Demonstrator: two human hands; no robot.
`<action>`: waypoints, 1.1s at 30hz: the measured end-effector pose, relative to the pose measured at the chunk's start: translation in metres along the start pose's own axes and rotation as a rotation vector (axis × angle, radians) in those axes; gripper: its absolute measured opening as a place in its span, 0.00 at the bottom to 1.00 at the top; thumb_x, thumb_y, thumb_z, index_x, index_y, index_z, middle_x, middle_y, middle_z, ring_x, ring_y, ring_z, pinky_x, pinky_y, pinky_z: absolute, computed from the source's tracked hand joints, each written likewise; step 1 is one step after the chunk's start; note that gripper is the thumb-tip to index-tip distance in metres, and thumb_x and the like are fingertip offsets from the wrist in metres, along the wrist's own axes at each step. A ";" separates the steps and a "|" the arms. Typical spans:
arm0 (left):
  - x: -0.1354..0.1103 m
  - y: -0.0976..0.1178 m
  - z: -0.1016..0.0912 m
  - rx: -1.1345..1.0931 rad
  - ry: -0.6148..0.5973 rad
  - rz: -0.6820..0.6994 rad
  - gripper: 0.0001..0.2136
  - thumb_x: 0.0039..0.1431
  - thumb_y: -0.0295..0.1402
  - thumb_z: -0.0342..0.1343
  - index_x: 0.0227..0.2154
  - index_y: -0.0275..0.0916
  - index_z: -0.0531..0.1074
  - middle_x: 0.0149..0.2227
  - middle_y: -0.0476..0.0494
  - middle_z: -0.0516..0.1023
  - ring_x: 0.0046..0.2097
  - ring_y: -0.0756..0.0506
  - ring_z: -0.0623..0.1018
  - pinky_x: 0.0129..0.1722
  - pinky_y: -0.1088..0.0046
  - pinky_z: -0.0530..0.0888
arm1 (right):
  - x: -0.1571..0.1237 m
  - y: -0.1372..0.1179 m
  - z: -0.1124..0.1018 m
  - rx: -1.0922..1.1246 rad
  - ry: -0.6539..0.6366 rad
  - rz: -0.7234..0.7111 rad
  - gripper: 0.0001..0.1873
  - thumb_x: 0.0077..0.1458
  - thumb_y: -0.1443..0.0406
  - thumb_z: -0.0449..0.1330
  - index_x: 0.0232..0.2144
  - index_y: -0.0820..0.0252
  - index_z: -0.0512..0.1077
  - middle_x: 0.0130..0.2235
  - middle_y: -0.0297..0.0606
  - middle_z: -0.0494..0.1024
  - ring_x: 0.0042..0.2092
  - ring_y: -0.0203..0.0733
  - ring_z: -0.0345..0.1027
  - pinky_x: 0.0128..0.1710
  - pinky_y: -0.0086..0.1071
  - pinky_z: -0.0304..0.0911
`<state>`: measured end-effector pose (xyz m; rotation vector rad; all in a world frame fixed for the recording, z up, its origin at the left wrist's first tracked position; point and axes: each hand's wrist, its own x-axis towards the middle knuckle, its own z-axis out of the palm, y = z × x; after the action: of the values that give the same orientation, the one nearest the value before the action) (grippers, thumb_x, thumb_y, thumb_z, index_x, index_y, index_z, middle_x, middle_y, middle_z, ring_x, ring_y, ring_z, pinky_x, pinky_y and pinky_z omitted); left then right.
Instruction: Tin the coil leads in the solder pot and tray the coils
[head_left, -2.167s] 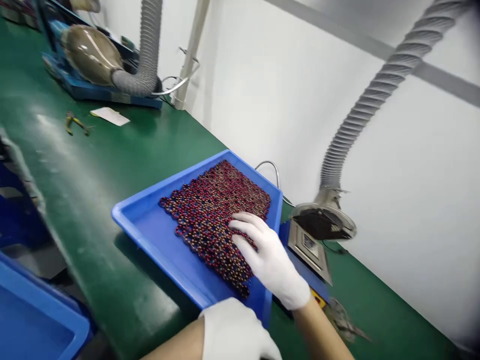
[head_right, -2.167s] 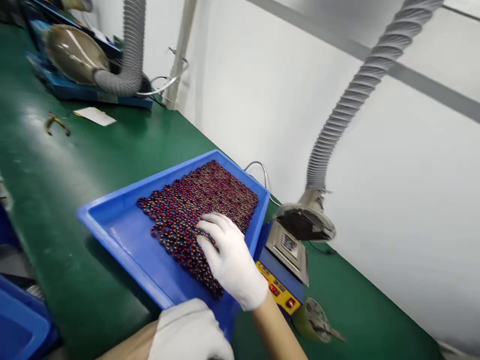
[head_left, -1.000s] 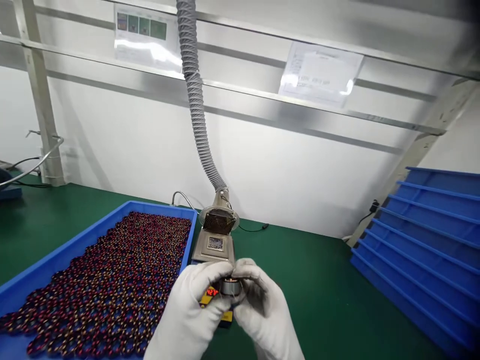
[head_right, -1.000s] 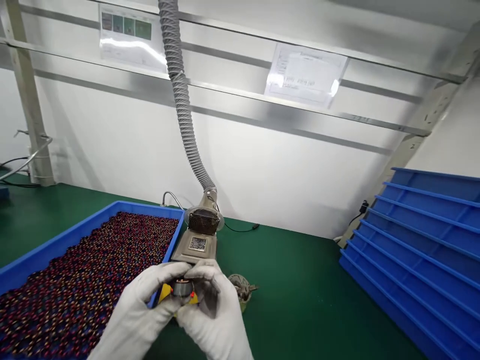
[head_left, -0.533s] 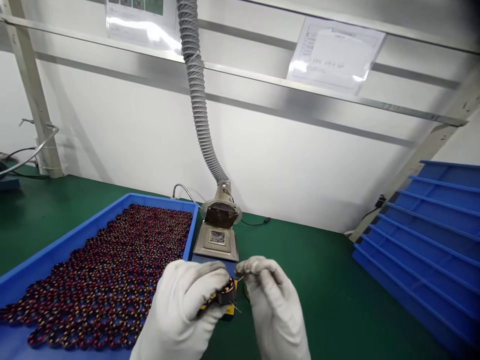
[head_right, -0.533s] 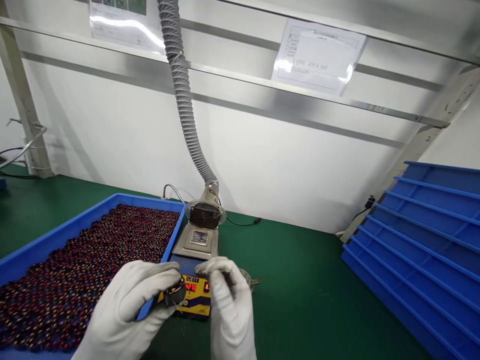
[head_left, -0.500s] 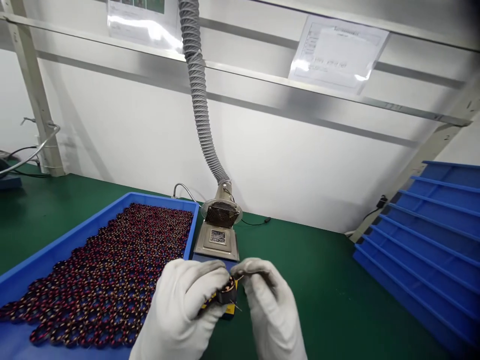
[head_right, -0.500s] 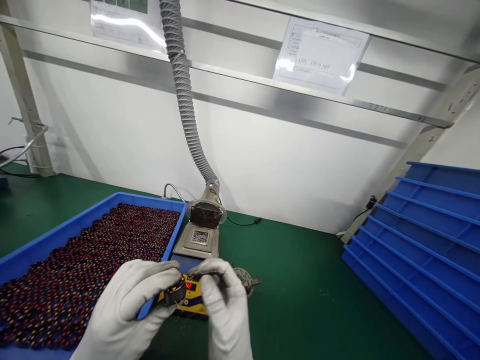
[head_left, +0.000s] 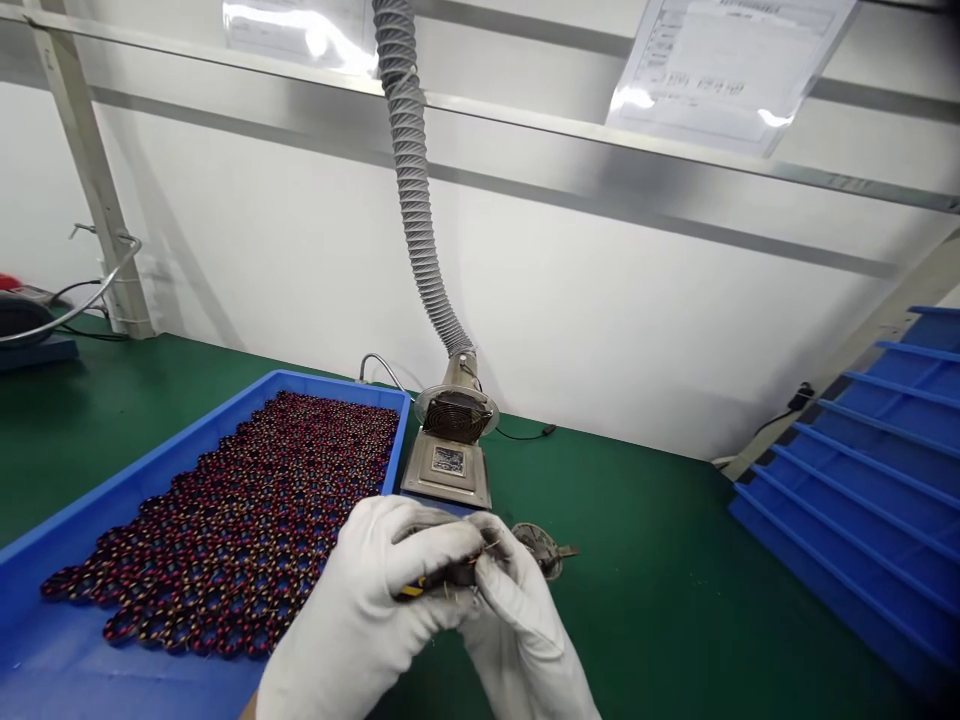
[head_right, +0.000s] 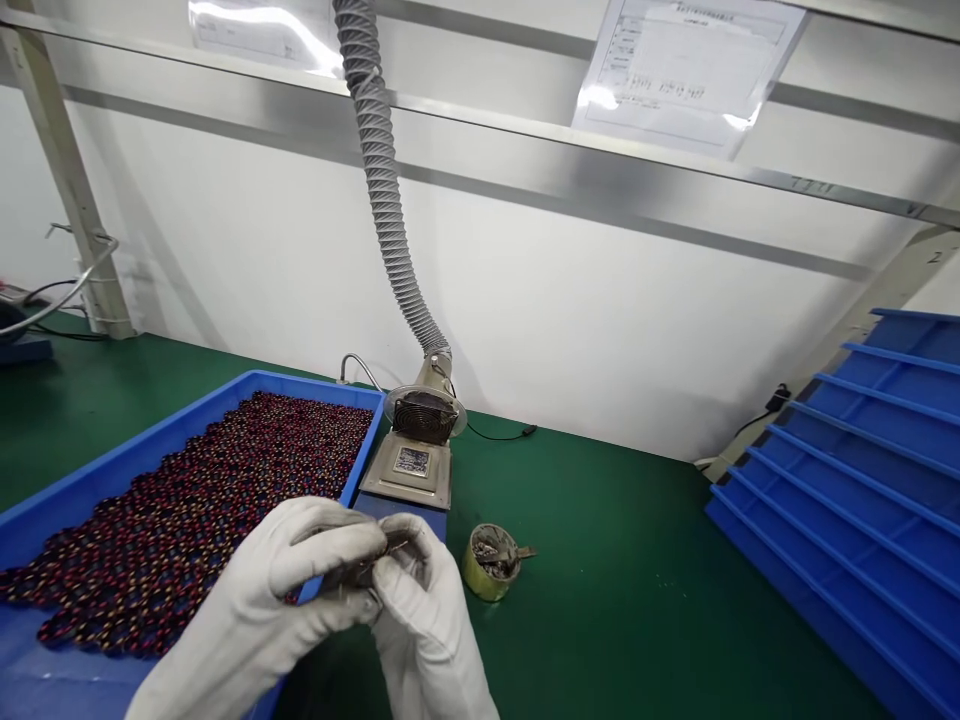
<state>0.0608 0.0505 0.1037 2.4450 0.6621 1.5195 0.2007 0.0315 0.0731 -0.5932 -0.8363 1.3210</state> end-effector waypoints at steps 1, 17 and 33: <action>0.001 -0.001 -0.001 -0.084 -0.018 -0.031 0.10 0.58 0.32 0.58 0.44 0.46 0.72 0.39 0.49 0.77 0.42 0.46 0.74 0.43 0.70 0.70 | 0.000 0.002 0.001 0.017 0.001 0.010 0.17 0.38 0.59 0.72 0.32 0.57 0.74 0.32 0.36 0.76 0.33 0.38 0.70 0.38 0.33 0.67; 0.005 0.007 -0.006 -0.264 -0.064 -0.351 0.24 0.43 0.18 0.62 0.42 0.51 0.75 0.45 0.50 0.77 0.50 0.42 0.73 0.52 0.62 0.68 | -0.014 -0.012 0.014 0.330 -0.078 0.243 0.08 0.50 0.62 0.66 0.35 0.55 0.77 0.40 0.34 0.80 0.40 0.37 0.73 0.40 0.30 0.68; -0.001 -0.001 -0.007 -0.835 0.330 -0.621 0.03 0.51 0.30 0.63 0.25 0.46 0.78 0.32 0.53 0.81 0.37 0.50 0.78 0.40 0.80 0.74 | -0.013 -0.013 0.008 -0.021 -0.053 0.138 0.14 0.46 0.58 0.68 0.35 0.57 0.75 0.33 0.40 0.78 0.30 0.41 0.71 0.30 0.36 0.68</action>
<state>0.0536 0.0509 0.1057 1.2469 0.5875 1.5027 0.2013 0.0163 0.0854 -0.6438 -0.8654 1.4606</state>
